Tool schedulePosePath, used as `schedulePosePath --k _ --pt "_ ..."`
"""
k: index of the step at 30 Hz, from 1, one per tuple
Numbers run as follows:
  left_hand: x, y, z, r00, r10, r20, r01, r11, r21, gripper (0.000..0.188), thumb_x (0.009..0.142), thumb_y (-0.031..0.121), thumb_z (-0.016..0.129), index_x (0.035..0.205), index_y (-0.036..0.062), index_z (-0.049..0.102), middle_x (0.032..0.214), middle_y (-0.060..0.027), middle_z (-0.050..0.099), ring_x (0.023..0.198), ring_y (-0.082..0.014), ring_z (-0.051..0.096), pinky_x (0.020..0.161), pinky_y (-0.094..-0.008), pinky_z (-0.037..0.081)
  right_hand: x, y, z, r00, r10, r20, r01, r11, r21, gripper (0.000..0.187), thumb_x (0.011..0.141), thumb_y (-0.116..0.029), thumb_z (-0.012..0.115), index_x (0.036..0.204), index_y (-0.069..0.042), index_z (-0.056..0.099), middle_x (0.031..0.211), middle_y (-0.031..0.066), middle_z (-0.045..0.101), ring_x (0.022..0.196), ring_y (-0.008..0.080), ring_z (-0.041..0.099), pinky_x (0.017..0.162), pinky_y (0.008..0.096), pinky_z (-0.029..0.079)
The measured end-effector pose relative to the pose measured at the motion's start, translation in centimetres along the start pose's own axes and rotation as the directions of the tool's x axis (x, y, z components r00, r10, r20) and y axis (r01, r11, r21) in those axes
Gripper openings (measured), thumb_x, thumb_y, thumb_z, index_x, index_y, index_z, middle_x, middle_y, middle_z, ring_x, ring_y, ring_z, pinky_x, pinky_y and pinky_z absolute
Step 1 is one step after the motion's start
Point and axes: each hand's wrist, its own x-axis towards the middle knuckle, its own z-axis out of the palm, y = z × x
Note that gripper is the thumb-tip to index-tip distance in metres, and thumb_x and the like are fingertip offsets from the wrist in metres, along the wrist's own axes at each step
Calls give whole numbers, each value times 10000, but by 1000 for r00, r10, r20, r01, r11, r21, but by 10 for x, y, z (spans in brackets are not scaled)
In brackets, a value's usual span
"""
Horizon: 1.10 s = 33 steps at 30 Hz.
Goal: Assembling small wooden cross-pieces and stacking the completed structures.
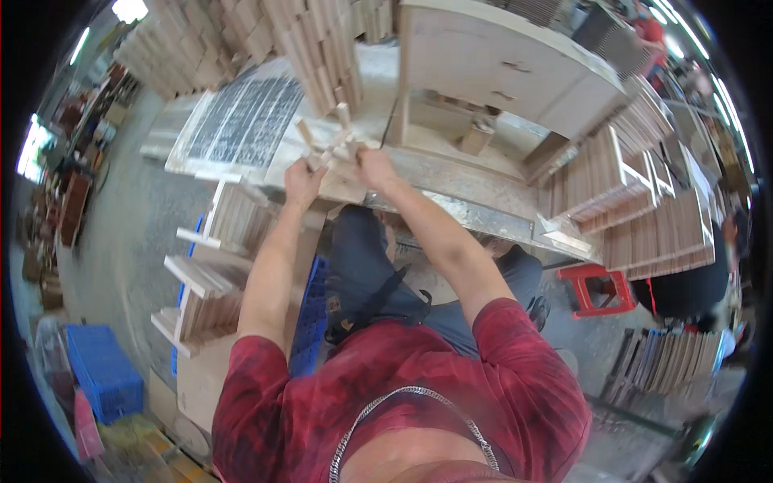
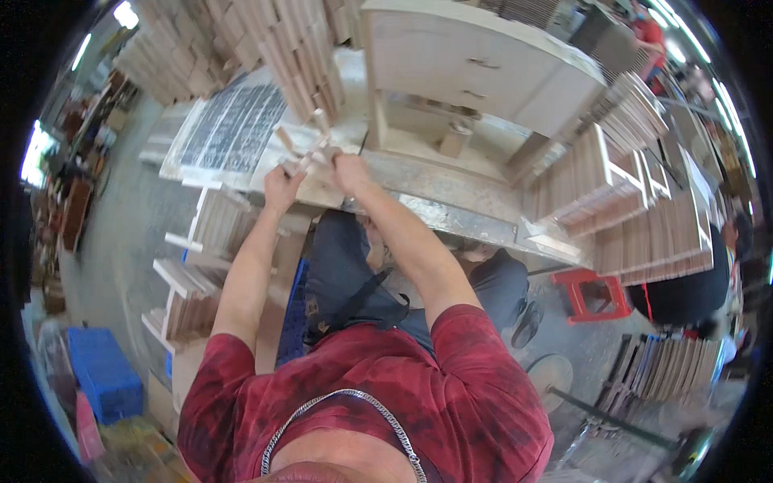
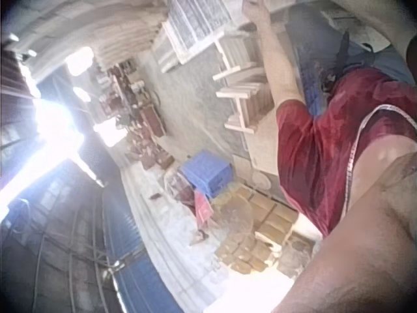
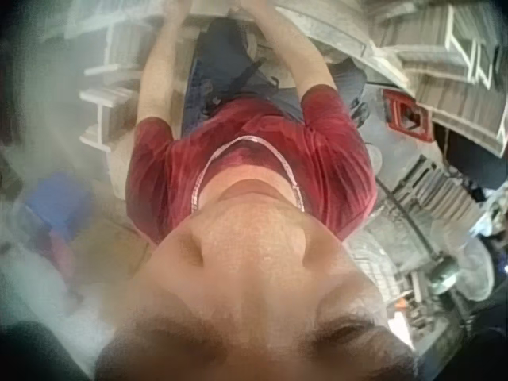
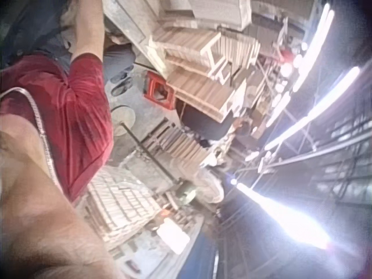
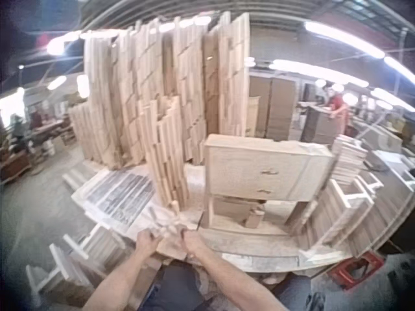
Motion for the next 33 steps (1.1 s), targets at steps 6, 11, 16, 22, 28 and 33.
schedulePosePath --k 6,11,16,22,28,33 --pt "0 -21 2 988 130 88 -110 973 -203 568 714 208 899 1140 -27 607 1088 -161 660 952 -282 648 843 -401 529 -125 30 -87 984 -67 -163 66 998 -9 301 803 -202 736 1048 -31 705 887 176 715 844 366 706 763 469 562" --pt "-50 12 -42 999 -10 -34 -2 939 -343 252 849 26 766 1075 -52 686 1074 -150 692 941 -235 685 826 -321 554 -262 82 -297 852 -143 -503 73 985 -156 254 845 8 633 1048 -82 755 948 133 745 781 292 718 706 368 579" --pt "-106 87 -121 975 156 -160 -187 962 -198 162 913 62 708 1037 -42 720 1123 -182 710 1006 -269 691 858 -337 548 -309 155 -477 797 -91 -597 -424 619 -661 388 838 -93 682 1225 -93 663 1136 170 674 1066 332 645 938 435 510" --pt "-97 95 -230 961 96 -259 10 926 378 406 966 305 648 1253 18 655 1307 -213 630 1151 -374 629 984 -433 485 -287 267 -511 809 470 -354 -568 779 -266 439 806 -137 717 1230 -36 664 1048 218 710 989 340 685 840 405 536" --pt "-91 73 -270 988 -113 -105 154 751 642 565 798 434 801 1137 -7 701 1141 -211 695 1100 -375 643 950 -446 499 -260 265 -541 954 233 -186 -298 766 -569 258 730 -19 731 972 -22 642 786 62 602 784 152 575 706 321 468" --pt "-76 55 -255 926 -372 -63 302 630 716 515 806 415 788 1106 3 714 1094 -211 708 1090 -372 650 942 -454 509 -303 162 -509 899 207 -385 -302 931 -205 271 745 0 769 993 -12 659 862 24 610 813 136 572 758 303 475"
